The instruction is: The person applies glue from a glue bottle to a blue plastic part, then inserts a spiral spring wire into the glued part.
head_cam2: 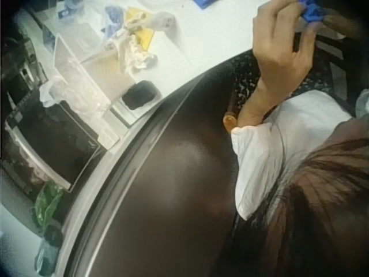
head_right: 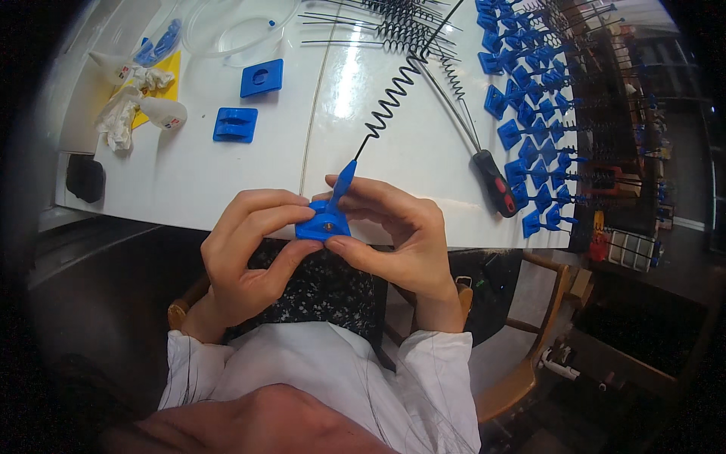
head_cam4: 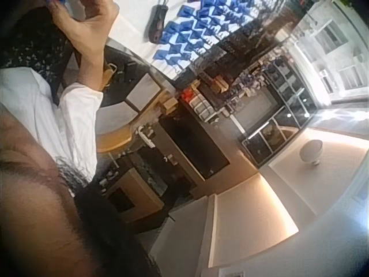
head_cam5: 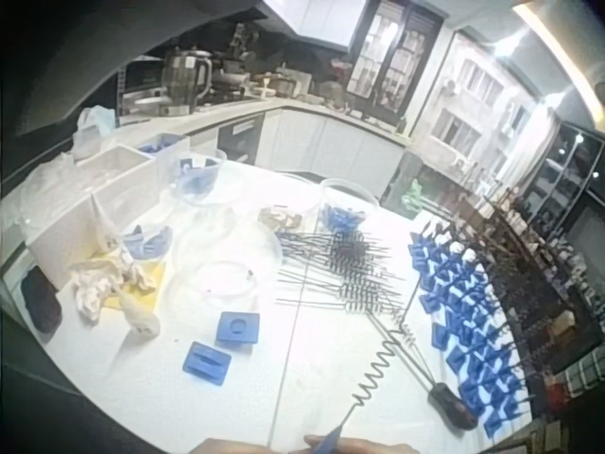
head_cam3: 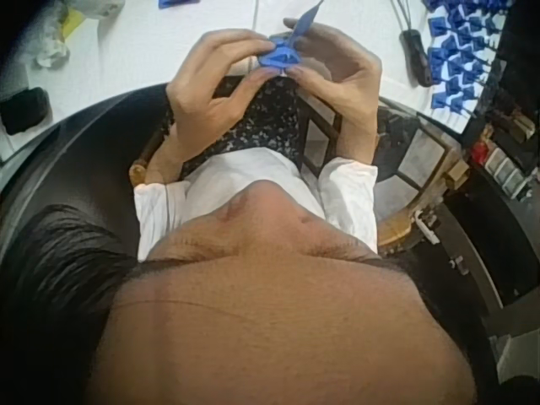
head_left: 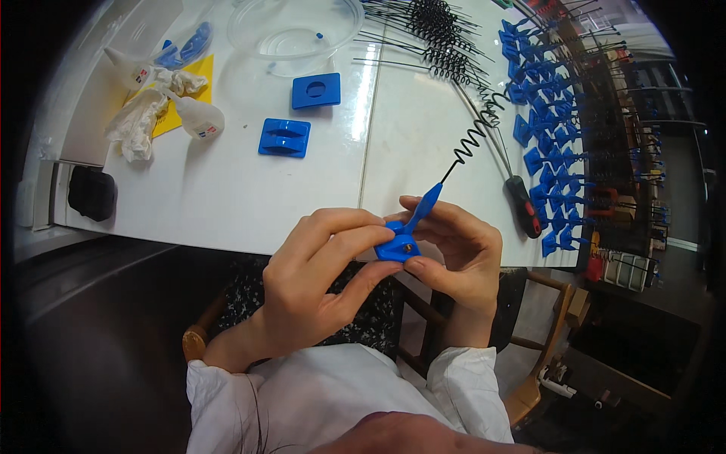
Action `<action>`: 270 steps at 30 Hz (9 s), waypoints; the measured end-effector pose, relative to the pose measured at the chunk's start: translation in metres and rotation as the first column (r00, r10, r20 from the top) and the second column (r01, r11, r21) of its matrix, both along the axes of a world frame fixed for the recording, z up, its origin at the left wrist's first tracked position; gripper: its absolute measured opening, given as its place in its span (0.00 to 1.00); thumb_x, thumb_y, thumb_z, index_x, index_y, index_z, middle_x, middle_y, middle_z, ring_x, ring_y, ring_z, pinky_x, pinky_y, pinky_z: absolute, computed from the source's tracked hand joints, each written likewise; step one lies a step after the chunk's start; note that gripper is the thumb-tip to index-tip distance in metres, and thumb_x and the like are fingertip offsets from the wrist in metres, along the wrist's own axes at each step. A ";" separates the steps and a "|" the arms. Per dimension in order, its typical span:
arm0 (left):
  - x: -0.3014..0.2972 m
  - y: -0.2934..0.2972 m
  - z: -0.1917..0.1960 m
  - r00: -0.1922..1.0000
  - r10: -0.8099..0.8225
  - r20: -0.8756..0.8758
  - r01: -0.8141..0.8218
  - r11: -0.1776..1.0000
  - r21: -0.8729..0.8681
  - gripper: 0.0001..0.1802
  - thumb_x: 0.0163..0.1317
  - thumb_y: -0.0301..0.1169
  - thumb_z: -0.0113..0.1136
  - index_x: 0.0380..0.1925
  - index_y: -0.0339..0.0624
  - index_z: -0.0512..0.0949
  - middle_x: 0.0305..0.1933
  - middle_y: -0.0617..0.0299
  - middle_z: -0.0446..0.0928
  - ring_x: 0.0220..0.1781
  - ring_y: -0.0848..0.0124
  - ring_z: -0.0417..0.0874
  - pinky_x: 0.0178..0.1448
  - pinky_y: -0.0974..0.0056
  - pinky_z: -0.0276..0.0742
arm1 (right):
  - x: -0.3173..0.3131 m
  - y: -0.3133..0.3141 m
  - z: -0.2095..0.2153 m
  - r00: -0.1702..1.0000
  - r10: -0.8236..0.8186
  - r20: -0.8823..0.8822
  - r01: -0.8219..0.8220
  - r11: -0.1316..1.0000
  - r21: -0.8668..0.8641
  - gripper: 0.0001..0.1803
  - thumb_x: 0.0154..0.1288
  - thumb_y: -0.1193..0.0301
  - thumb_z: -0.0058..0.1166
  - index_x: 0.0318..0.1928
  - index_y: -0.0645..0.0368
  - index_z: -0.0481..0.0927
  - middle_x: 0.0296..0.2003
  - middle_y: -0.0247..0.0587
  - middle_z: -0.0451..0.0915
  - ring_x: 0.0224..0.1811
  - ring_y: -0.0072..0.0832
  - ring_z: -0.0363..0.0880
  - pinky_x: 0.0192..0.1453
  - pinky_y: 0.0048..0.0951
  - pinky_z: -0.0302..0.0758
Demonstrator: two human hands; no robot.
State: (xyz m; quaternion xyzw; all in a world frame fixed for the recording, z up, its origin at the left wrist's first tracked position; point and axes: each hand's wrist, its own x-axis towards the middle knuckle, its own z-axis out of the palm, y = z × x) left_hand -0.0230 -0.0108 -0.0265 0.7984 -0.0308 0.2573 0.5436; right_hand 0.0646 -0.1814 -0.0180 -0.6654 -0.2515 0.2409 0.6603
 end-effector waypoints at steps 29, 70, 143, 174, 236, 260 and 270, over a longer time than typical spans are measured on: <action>0.019 0.005 -0.007 0.994 -0.038 -0.106 0.015 0.976 -0.217 0.19 0.57 0.19 0.60 0.50 0.31 0.74 0.48 0.53 0.79 0.50 0.68 0.80 0.55 0.65 0.71 | -0.019 0.031 0.001 0.602 -0.140 0.786 0.446 0.876 -0.185 0.26 0.46 0.77 0.67 0.49 0.68 0.76 0.34 0.47 0.80 0.34 0.36 0.80 0.39 0.29 0.76; 0.013 0.008 0.017 0.799 -0.490 -0.348 0.135 0.711 -0.690 0.09 0.57 0.20 0.59 0.39 0.29 0.80 0.34 0.56 0.81 0.37 0.73 0.82 0.45 0.71 0.76 | 0.013 0.004 0.002 0.976 0.001 -0.216 0.049 0.972 0.228 0.06 0.60 0.79 0.57 0.39 0.66 0.79 0.38 0.43 0.81 0.41 0.26 0.79 0.48 0.25 0.74; 0.033 -0.005 -0.017 0.993 0.017 0.120 -0.023 0.999 0.047 0.12 0.37 0.20 0.68 0.26 0.39 0.79 0.24 0.62 0.75 0.31 0.63 0.75 0.45 0.61 0.64 | 0.011 0.011 -0.022 0.938 -0.222 0.267 0.175 0.966 0.190 0.05 0.57 0.80 0.59 0.34 0.70 0.80 0.32 0.44 0.79 0.36 0.28 0.75 0.40 0.24 0.70; 0.032 -0.002 -0.016 0.986 0.038 0.164 -0.071 0.977 0.200 0.14 0.39 0.27 0.67 0.31 0.41 0.80 0.29 0.65 0.77 0.38 0.65 0.77 0.54 0.55 0.60 | 0.006 0.009 -0.029 0.876 -0.277 0.395 0.214 0.957 0.196 0.09 0.61 0.72 0.59 0.32 0.66 0.80 0.31 0.41 0.76 0.34 0.28 0.73 0.37 0.25 0.69; 0.037 0.016 -0.008 0.884 -0.414 -0.219 0.374 0.905 -0.200 0.02 0.53 0.28 0.58 0.24 0.46 0.80 0.26 0.69 0.75 0.41 0.71 0.74 0.67 0.56 0.50 | 0.006 0.006 -0.027 0.965 -0.214 0.152 0.173 0.954 0.246 0.08 0.57 0.74 0.63 0.34 0.67 0.83 0.35 0.46 0.80 0.37 0.29 0.80 0.42 0.25 0.77; 0.037 0.021 -0.012 0.875 -0.461 -0.146 0.424 0.877 -0.228 0.03 0.53 0.28 0.58 0.22 0.45 0.79 0.24 0.67 0.73 0.38 0.69 0.74 0.68 0.55 0.51 | 0.008 0.004 -0.029 0.972 -0.189 0.141 0.143 0.948 0.285 0.08 0.52 0.75 0.66 0.32 0.65 0.83 0.33 0.45 0.81 0.36 0.29 0.81 0.39 0.25 0.78; 0.036 0.025 -0.010 0.850 -0.503 -0.155 0.465 0.855 -0.230 0.02 0.52 0.28 0.59 0.23 0.45 0.80 0.24 0.67 0.73 0.37 0.71 0.74 0.68 0.56 0.50 | 0.005 0.007 -0.026 0.963 -0.186 0.194 0.134 0.957 0.256 0.10 0.50 0.70 0.68 0.30 0.64 0.83 0.32 0.42 0.81 0.34 0.29 0.81 0.36 0.25 0.77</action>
